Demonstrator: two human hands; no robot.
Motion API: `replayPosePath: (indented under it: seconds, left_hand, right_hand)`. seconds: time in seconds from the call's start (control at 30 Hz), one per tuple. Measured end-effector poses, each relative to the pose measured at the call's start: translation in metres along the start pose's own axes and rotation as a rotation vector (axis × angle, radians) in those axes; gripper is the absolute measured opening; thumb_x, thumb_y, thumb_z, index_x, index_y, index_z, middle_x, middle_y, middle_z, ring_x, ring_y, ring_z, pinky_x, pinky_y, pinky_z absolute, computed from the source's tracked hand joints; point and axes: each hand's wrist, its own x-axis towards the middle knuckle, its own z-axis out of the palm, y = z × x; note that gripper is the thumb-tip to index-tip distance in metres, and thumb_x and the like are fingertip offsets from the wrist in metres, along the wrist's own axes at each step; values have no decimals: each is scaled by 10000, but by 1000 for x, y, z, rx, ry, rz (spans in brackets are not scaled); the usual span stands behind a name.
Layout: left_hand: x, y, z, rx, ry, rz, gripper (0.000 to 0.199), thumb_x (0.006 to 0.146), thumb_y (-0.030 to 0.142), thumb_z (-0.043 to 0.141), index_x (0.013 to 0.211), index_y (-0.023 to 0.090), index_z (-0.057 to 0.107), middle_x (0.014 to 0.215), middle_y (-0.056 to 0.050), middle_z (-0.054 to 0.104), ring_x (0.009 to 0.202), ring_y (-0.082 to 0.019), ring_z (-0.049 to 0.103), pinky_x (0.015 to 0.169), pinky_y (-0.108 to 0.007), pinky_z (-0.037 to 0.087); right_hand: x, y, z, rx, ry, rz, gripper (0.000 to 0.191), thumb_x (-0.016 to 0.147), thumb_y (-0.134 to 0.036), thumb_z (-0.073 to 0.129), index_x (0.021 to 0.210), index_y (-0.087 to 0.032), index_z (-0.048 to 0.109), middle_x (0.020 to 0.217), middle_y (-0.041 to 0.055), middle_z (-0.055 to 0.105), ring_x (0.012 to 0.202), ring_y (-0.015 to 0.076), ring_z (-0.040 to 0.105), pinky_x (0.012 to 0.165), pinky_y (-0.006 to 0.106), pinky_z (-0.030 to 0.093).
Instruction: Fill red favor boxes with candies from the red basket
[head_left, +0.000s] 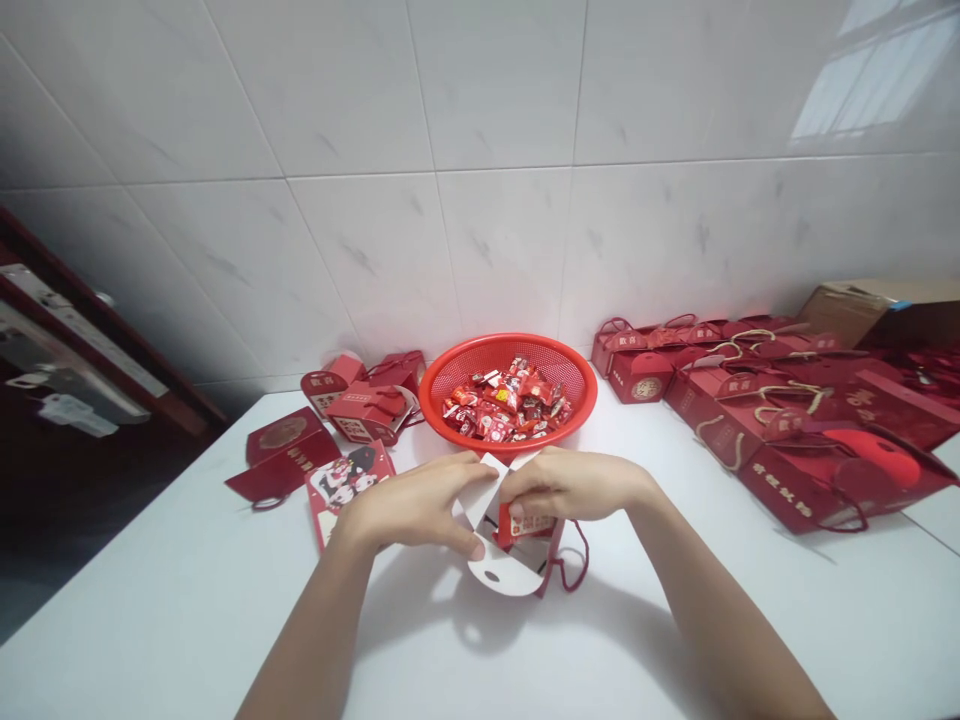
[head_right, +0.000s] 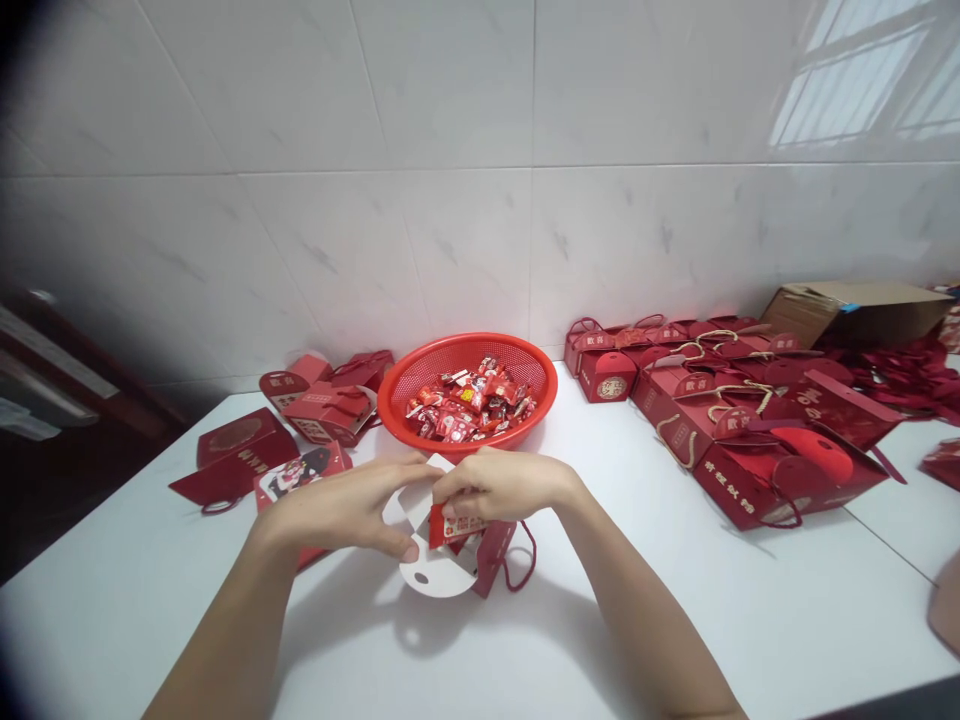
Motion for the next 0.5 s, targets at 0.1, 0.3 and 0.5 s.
replayPosePath:
  seconds: [0.1,0.3,0.5]
  left_hand:
    - [0,-1,0,6,5,-2,672,695,364,744,1338,256,579,1327,-55,627,1217,-298,570,968,-311,449]
    - [1,-6,2,28,25,10,722,687,421,754,1369,281,566,1379,-47,596,1269,-320,537,982,-315,452]
    - [1,-3,1,36,4,-4,747,690,396,744,1399,281,538,1417,-50,574,1281,-315,530,996,-321,444]
  right_hand:
    - [1,0,0,-49,32,2,175,903,-83,514,895,-148,676,812,18,659,711,127,567,657,221,418]
    - [-8,-9,-7,-61,233,-29,169,953,-161,492,873,-164,641,792,1,619,683,119,517,639,223,397]
    - [-1,-6,-1,-218,198,115,189,896,-88,531,996,-156,676,878,42,681,729,146,565,640,238,380]
